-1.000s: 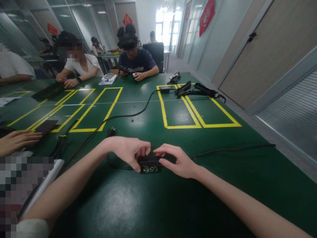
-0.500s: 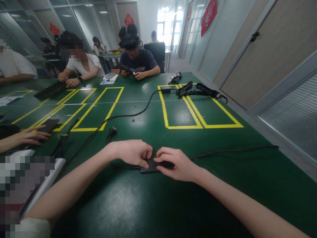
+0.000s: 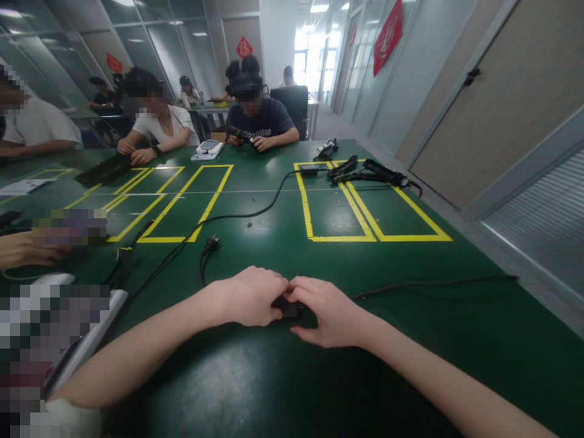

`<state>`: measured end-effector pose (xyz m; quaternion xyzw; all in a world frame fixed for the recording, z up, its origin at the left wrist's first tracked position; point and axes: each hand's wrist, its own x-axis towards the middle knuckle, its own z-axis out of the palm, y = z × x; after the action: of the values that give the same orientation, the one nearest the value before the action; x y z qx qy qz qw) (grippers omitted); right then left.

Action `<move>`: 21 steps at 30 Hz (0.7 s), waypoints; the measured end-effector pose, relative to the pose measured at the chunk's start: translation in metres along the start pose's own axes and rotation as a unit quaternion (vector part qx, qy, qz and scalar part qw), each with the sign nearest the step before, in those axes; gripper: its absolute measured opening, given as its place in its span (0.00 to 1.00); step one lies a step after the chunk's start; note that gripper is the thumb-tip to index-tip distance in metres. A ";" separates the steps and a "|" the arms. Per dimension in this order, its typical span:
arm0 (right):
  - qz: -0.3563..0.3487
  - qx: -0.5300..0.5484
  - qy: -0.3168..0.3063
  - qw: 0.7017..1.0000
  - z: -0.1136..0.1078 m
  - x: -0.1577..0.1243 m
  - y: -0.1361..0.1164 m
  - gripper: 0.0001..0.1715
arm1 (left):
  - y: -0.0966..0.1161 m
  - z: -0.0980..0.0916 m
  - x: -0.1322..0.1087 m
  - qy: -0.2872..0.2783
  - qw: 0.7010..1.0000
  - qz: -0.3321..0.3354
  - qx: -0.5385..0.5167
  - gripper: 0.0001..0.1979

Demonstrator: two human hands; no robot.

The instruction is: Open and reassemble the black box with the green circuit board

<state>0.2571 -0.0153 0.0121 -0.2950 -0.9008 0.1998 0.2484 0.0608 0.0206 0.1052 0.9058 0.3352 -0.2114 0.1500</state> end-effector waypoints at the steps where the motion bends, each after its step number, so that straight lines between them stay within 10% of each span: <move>1: 0.006 -0.009 -0.004 1.000 0.001 0.000 0.000 0.19 | 0.001 0.002 0.000 0.004 1.000 -0.001 0.002 0.13; 21: 0.055 -0.092 0.054 0.993 0.010 0.006 0.014 0.11 | -0.005 0.024 0.020 0.089 0.994 -0.005 0.055 0.20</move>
<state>0.2532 -0.0030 -0.0006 -0.3760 -0.8830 0.1136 0.2570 0.0646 0.0253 0.0740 0.9262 0.3397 -0.1486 0.0684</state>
